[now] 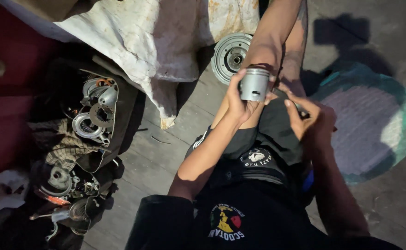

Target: Repairing a motorcycle engine piston using a small hand tool to adjust internal components

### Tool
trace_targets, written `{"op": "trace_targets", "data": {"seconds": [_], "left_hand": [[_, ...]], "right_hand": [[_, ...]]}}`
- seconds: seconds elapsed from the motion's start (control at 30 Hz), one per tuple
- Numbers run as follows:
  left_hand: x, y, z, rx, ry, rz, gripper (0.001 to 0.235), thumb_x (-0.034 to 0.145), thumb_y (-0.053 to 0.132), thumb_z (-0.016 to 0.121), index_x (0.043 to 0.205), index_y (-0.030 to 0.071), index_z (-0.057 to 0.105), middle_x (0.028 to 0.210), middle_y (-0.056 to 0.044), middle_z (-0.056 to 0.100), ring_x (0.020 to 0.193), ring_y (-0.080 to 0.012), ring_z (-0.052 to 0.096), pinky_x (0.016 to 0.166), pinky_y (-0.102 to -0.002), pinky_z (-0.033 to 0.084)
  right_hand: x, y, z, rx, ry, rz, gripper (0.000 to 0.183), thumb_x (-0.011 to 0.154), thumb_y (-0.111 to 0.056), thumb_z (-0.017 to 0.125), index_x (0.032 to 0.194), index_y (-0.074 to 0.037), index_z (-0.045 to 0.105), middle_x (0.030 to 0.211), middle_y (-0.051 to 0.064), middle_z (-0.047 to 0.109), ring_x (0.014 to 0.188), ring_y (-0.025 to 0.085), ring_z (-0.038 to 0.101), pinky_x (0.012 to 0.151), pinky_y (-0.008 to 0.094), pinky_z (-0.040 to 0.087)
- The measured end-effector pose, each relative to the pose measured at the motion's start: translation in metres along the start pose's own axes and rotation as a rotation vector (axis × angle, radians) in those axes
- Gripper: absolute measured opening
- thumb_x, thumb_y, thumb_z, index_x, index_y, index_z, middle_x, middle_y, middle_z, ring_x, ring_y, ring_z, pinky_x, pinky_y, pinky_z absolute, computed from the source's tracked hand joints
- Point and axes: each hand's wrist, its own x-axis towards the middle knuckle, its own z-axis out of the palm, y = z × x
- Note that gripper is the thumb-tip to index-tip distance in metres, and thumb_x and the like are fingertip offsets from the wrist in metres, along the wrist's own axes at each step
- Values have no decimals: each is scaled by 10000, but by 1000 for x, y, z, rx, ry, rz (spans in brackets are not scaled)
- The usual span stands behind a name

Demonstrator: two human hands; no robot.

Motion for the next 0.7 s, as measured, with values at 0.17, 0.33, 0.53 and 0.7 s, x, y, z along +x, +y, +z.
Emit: {"op": "trace_targets", "data": {"seconds": [0.17, 0.33, 0.53, 0.7], "left_hand": [[-8, -2, 19, 45, -2, 38, 533, 1011, 465, 543, 1150, -44, 619, 986, -272, 658, 647, -413, 671, 472, -478, 527], [-3, -2, 29, 129, 78, 145, 326, 991, 274, 634, 1122, -24, 648, 976, -237, 695, 703, -333, 690, 572, -405, 586], [-15, 4, 60, 90, 196, 117, 261, 939, 268, 690, 1007, 17, 673, 847, -156, 694, 697, -273, 710, 582, -367, 601], [-4, -7, 54, 484, 64, 377, 269, 935, 209, 629, 1052, 0, 753, 908, -134, 677, 880, -184, 658, 831, -305, 561]], "right_hand": [[0, -24, -9, 80, -15, 80, 143, 990, 57, 788, 1127, 16, 788, 1052, 224, 761, 1003, 369, 729, 867, 419, 563], [22, -68, 14, 234, 9, -11, 132, 931, 46, 812, 1056, 2, 805, 993, 190, 778, 983, 358, 753, 871, 398, 583], [6, -40, 8, 261, -11, 0, 121, 947, 57, 799, 1062, 20, 797, 995, 215, 768, 980, 374, 745, 855, 424, 577], [6, -42, -14, 101, -83, 15, 128, 945, 107, 802, 1064, 59, 792, 958, 276, 746, 940, 455, 723, 791, 481, 569]]}}
